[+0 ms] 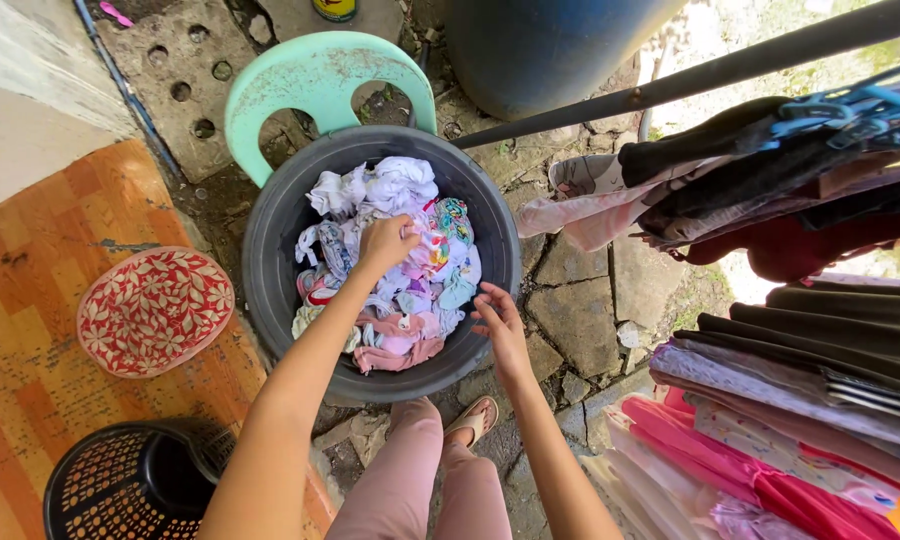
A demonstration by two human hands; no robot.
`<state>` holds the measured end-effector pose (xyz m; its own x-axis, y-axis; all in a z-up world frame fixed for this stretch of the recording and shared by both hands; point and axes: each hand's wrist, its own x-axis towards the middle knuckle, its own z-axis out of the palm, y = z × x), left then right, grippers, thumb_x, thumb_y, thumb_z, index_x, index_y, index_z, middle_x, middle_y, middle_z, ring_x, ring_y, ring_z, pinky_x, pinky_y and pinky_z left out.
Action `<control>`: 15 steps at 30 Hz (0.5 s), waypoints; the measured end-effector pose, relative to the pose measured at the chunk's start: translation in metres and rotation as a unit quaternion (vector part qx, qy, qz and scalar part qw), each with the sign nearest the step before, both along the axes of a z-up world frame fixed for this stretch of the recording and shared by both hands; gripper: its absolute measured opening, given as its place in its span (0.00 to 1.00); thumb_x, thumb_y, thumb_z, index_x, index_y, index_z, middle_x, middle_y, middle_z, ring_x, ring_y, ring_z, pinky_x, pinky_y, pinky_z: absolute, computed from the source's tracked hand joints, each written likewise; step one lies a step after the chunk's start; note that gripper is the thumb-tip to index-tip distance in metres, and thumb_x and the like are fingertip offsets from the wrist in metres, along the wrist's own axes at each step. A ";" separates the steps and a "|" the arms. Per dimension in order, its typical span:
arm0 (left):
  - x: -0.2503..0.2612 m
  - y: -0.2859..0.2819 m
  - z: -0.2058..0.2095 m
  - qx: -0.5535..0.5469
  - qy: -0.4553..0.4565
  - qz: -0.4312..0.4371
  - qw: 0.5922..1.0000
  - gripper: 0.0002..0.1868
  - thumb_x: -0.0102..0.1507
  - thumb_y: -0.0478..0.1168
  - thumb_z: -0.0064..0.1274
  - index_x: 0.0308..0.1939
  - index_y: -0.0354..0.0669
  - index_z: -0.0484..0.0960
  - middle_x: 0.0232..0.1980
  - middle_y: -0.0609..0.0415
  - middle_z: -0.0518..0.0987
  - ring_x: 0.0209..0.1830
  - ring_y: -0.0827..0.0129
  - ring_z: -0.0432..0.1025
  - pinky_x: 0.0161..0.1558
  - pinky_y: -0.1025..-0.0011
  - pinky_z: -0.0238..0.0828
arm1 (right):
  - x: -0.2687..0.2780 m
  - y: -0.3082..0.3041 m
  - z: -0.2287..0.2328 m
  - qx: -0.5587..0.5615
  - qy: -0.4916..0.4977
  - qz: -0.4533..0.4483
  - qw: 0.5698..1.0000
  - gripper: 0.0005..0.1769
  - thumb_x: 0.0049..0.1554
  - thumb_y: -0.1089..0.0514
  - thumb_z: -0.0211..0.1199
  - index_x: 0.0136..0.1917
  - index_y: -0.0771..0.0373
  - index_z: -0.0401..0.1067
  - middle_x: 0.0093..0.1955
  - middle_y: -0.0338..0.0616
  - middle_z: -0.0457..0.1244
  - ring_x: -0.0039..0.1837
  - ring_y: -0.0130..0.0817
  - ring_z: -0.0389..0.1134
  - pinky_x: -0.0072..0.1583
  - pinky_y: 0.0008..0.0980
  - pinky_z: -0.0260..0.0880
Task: The recorder is seen hanging various small items of clothing, such as socks and underwear, on multi-clip laundry hangers outdoors.
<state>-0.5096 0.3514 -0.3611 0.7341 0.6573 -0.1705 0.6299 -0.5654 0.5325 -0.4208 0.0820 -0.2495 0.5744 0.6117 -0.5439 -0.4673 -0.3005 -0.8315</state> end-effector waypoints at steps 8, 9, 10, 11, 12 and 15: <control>-0.060 -0.117 0.111 -0.296 -0.303 0.067 0.903 0.11 0.64 0.38 0.49 0.47 0.41 0.82 0.32 0.57 0.78 0.32 0.73 0.71 0.36 0.72 0.68 | -0.002 0.012 0.052 0.005 0.089 -0.108 0.990 0.40 0.54 0.37 0.60 0.75 0.43 0.49 0.76 0.39 0.50 0.73 0.42 0.57 0.63 0.59 0.63; -0.063 -0.136 0.119 -0.383 -0.358 0.058 0.850 0.11 0.65 0.36 0.45 0.47 0.41 0.81 0.35 0.60 0.79 0.34 0.78 0.72 0.38 0.74 0.69 | -0.003 0.010 0.060 0.026 0.188 -0.145 0.971 0.42 0.52 0.35 0.58 0.74 0.41 0.47 0.76 0.39 0.52 0.72 0.49 0.58 0.64 0.70 0.60; -0.064 -0.157 0.127 -0.381 -0.360 0.059 0.850 0.11 0.65 0.36 0.45 0.47 0.41 0.81 0.35 0.60 0.79 0.34 0.78 0.72 0.38 0.74 0.69 | 0.000 0.001 0.063 0.027 0.188 -0.142 0.972 0.42 0.52 0.35 0.58 0.74 0.41 0.47 0.76 0.39 0.52 0.72 0.49 0.58 0.64 0.70 0.60; -0.066 -0.180 0.136 -0.402 -0.377 0.062 0.832 0.11 0.65 0.35 0.45 0.48 0.40 0.81 0.37 0.60 0.76 0.36 0.78 0.69 0.40 0.76 0.67 | 0.001 -0.010 0.067 0.166 0.294 -0.116 0.934 0.42 0.54 0.30 0.58 0.73 0.52 0.54 0.70 0.52 0.58 0.69 0.53 0.62 0.66 0.66 0.60; -0.069 -0.203 0.145 -0.423 -0.394 0.064 0.814 0.12 0.66 0.34 0.45 0.50 0.39 0.81 0.39 0.59 0.74 0.37 0.77 0.66 0.41 0.77 0.64 | 0.002 -0.021 0.070 0.300 0.391 -0.087 0.866 0.47 0.56 0.25 0.58 0.72 0.63 0.61 0.64 0.65 0.64 0.66 0.57 0.66 0.69 0.61 0.61; -0.071 -0.261 0.191 -0.495 -0.348 0.119 0.787 0.13 0.67 0.38 0.48 0.52 0.35 0.80 0.42 0.56 0.74 0.36 0.71 0.70 0.40 0.72 0.68 | 0.002 -0.040 0.104 0.258 0.278 -0.149 0.913 0.19 0.62 0.45 0.59 0.56 0.60 0.61 0.51 0.53 0.66 0.58 0.53 0.71 0.64 0.62 0.68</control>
<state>-0.5806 0.0906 -0.1701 0.7521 0.5885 -0.2967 0.0159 0.4339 0.9008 -0.4185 0.0423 -0.1451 0.4796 0.7305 -0.4862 -0.8577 0.2735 -0.4353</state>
